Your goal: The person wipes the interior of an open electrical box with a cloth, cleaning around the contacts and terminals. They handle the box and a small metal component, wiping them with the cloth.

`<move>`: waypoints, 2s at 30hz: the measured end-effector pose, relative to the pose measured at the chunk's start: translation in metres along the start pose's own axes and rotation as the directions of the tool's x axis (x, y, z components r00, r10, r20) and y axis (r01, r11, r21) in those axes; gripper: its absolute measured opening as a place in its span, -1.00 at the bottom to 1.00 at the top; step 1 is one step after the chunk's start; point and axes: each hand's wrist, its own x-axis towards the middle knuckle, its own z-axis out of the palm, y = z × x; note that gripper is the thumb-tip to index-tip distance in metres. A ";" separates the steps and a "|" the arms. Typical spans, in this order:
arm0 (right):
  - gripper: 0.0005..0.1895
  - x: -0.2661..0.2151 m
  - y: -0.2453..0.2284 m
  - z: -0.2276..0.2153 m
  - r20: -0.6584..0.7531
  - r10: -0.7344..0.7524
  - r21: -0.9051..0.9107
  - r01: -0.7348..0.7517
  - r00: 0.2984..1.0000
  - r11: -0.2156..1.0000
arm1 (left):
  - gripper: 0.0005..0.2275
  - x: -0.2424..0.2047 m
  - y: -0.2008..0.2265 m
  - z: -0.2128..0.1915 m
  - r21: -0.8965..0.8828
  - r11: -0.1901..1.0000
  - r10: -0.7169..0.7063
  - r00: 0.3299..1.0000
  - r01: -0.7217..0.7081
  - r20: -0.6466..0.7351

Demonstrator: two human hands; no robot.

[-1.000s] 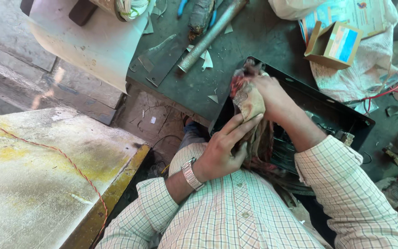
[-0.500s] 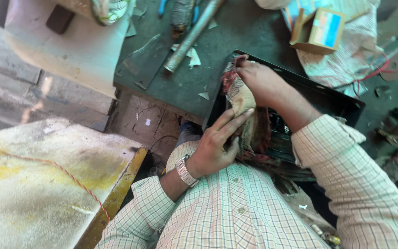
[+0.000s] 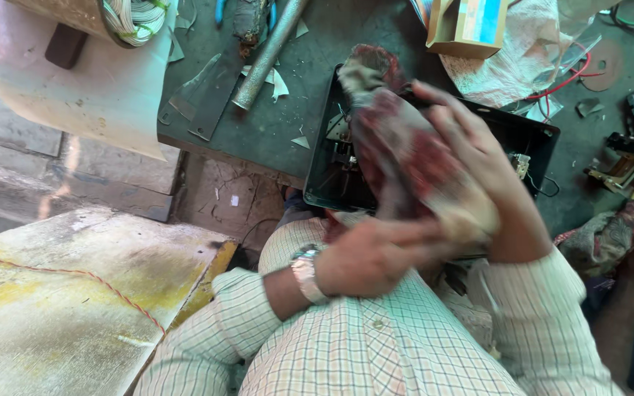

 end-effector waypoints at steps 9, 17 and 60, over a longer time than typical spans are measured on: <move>-0.67 -0.082 0.043 -0.061 -0.324 0.001 -0.338 -0.117 0.946 0.934 | -0.42 0.024 0.014 0.025 -0.171 0.981 -0.025 0.938 0.089 0.345; -0.78 -0.145 0.090 -0.075 -0.726 -0.578 -0.248 0.643 0.372 0.725 | -0.59 0.024 0.013 0.014 -0.484 0.853 -0.111 0.974 0.196 0.199; -0.60 -0.046 0.113 0.039 -0.037 -0.557 -0.964 -0.176 0.830 -0.199 | -0.79 0.002 -0.048 -0.033 -0.223 0.919 -0.200 0.873 0.324 0.444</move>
